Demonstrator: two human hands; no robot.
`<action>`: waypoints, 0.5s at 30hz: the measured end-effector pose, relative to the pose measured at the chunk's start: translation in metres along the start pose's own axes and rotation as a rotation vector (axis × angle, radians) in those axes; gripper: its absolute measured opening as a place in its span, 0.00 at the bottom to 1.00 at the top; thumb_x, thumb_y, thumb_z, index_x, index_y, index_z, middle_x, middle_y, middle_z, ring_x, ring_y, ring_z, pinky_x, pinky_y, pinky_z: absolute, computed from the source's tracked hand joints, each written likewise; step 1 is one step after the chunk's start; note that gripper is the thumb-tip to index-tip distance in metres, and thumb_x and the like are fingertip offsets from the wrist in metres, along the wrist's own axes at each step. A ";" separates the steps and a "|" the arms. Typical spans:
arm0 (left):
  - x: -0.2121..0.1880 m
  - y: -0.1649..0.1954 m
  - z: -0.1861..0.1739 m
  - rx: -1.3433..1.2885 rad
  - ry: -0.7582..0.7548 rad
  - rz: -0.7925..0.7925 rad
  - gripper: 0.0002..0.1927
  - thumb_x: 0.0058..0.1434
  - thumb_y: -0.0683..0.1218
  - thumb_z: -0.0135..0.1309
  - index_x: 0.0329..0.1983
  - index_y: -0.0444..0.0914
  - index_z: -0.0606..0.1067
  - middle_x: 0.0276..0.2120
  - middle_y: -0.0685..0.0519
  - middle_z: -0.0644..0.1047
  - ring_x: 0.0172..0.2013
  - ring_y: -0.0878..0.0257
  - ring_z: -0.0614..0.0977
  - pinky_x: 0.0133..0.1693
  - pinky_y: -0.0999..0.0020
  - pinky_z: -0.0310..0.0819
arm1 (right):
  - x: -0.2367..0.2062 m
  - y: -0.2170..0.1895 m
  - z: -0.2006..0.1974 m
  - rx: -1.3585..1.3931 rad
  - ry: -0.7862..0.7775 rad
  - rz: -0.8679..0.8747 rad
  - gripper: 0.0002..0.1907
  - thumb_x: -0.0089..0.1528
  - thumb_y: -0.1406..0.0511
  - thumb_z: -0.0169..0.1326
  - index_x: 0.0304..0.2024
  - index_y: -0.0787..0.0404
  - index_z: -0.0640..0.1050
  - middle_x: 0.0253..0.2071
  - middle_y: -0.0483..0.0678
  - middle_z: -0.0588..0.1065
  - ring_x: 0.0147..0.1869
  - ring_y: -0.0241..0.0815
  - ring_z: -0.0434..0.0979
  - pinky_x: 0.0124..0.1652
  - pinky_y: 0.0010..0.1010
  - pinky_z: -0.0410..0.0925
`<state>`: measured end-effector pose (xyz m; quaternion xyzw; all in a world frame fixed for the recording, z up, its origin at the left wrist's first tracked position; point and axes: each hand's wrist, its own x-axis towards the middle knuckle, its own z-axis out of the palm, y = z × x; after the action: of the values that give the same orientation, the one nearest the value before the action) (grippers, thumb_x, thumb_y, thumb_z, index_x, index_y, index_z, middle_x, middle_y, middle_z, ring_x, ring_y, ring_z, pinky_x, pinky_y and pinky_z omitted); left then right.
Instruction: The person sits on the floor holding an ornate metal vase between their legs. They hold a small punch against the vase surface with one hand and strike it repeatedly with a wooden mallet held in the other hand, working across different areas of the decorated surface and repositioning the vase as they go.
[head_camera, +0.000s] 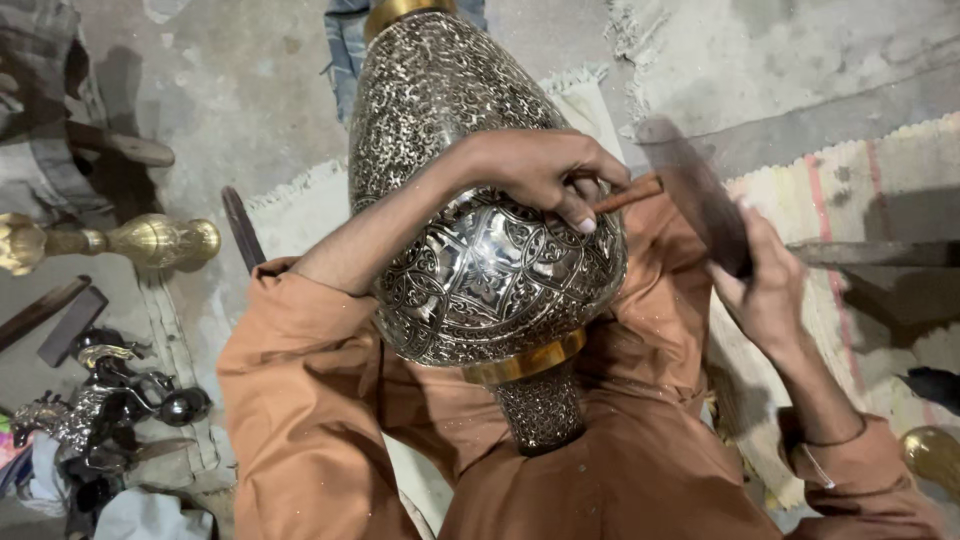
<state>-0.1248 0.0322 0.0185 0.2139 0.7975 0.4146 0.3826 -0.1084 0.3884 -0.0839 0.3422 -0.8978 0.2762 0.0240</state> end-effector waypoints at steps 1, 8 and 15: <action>-0.001 0.000 0.000 -0.018 -0.007 0.004 0.10 0.60 0.48 0.62 0.42 0.42 0.76 0.19 0.65 0.71 0.21 0.72 0.69 0.27 0.68 0.64 | -0.001 -0.001 0.000 0.129 0.069 0.025 0.43 0.60 0.71 0.66 0.75 0.65 0.61 0.62 0.63 0.73 0.62 0.59 0.77 0.60 0.40 0.71; 0.000 -0.002 0.001 -0.014 0.013 0.043 0.18 0.58 0.47 0.63 0.51 0.47 0.75 0.20 0.66 0.71 0.22 0.71 0.71 0.29 0.67 0.65 | -0.004 -0.005 -0.005 0.310 0.103 0.174 0.41 0.63 0.69 0.66 0.74 0.64 0.61 0.53 0.63 0.74 0.53 0.58 0.78 0.53 0.38 0.72; 0.005 -0.013 0.002 0.048 0.037 0.154 0.12 0.62 0.46 0.62 0.47 0.41 0.77 0.27 0.64 0.75 0.30 0.69 0.76 0.37 0.61 0.71 | -0.006 -0.010 -0.013 0.257 0.065 0.203 0.38 0.64 0.70 0.66 0.72 0.64 0.62 0.42 0.57 0.78 0.42 0.48 0.81 0.41 0.34 0.72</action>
<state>-0.1264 0.0290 0.0046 0.2758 0.7953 0.4276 0.3295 -0.0998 0.3921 -0.0699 0.2409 -0.8837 0.4008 -0.0188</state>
